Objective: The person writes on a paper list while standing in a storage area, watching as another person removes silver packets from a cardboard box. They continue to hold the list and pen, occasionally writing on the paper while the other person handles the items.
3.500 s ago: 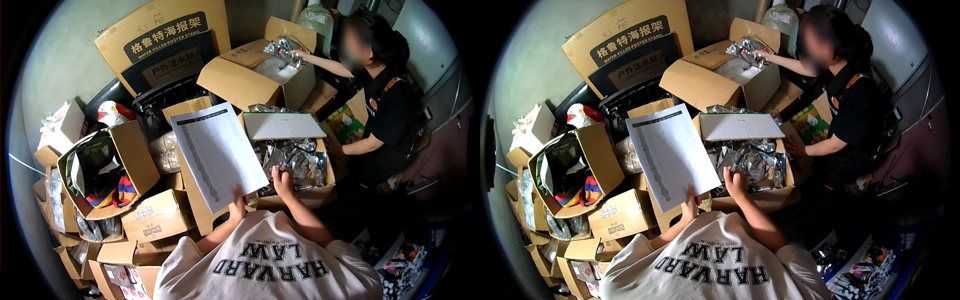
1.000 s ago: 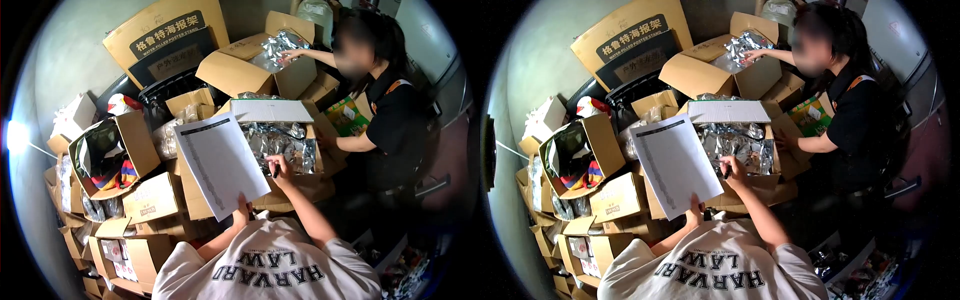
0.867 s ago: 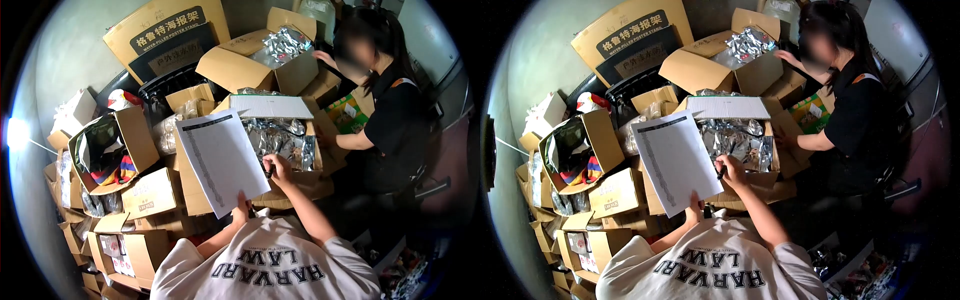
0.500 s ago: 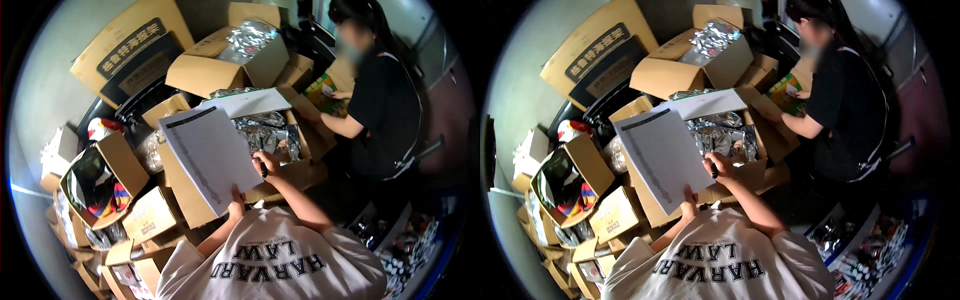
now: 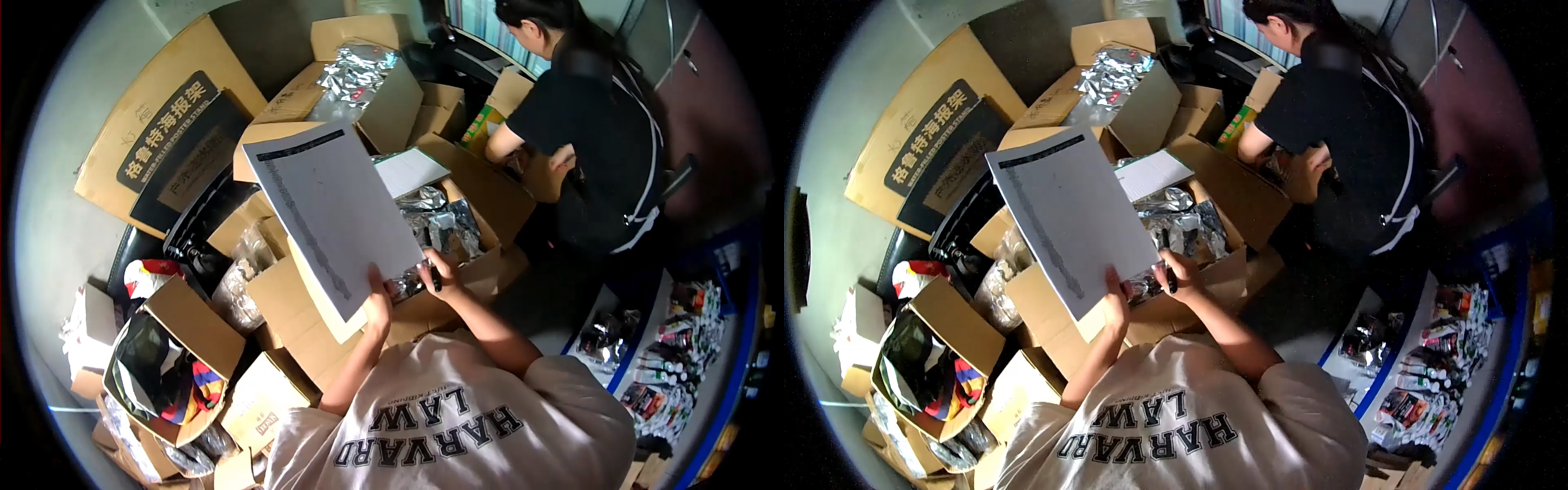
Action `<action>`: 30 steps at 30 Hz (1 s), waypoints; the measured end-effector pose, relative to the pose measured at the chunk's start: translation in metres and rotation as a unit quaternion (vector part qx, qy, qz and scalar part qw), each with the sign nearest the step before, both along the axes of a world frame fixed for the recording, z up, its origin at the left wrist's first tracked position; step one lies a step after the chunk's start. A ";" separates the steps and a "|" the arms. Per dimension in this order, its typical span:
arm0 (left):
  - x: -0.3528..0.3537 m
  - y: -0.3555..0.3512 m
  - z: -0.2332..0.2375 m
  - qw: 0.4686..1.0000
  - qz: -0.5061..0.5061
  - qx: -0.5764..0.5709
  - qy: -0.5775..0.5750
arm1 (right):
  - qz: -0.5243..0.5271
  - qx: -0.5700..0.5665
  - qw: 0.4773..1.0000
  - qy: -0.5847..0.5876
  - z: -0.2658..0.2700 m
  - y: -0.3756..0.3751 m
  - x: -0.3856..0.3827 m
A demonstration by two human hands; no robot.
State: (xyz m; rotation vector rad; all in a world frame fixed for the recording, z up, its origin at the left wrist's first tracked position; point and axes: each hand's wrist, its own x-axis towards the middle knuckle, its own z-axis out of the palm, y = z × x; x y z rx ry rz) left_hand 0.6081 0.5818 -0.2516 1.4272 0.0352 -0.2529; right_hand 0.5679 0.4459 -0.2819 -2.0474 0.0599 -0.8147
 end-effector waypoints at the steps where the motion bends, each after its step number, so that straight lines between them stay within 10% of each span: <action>1: 0.002 -0.002 -0.003 1.000 0.006 0.002 0.001 | -0.003 -0.010 1.000 -0.002 0.001 0.000 0.000; 30: 0.003 0.002 0.004 0.997 -0.052 0.049 -0.009 | -0.020 -0.024 0.998 0.058 0.006 0.005 0.004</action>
